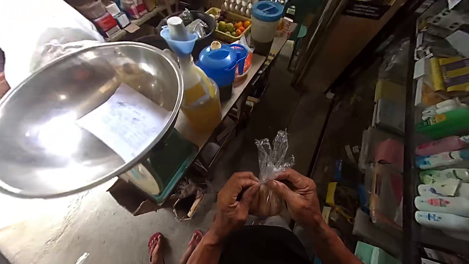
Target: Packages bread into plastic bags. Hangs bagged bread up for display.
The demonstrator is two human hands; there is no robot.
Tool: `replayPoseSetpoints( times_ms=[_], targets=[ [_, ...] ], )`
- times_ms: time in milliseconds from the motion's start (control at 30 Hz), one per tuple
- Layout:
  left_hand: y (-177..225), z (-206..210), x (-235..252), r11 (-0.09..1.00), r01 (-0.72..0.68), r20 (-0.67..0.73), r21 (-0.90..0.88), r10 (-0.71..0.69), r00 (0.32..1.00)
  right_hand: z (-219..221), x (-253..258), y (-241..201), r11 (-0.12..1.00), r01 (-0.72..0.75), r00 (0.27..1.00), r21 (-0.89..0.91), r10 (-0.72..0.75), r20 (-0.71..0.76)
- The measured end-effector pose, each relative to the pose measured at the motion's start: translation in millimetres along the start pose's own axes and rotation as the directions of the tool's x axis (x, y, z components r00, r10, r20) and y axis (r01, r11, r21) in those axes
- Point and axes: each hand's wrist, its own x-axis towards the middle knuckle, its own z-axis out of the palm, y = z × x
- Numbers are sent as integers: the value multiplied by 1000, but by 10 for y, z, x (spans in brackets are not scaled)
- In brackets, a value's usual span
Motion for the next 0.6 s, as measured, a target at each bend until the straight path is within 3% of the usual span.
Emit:
replayPoseSetpoints(
  times_ms=[100,200,400,600],
  targets=[
    [-196,80,279,997,71,109,-4,-71,992,-169,248,135,999,-43,999,-4,43,31],
    [-383,230,531,997,78,101,6,-78,992,-410,521,242,999,-40,996,-6,40,81],
    [-678,720,1083,999,42,-22,33,-41,999,-1044,1054,470,990,-19,1000,137,16,25],
    [-921,1382,1613,999,45,-154,22,-41,987,-1851,1622,594,979,-22,996,202,4,88]
  ],
)
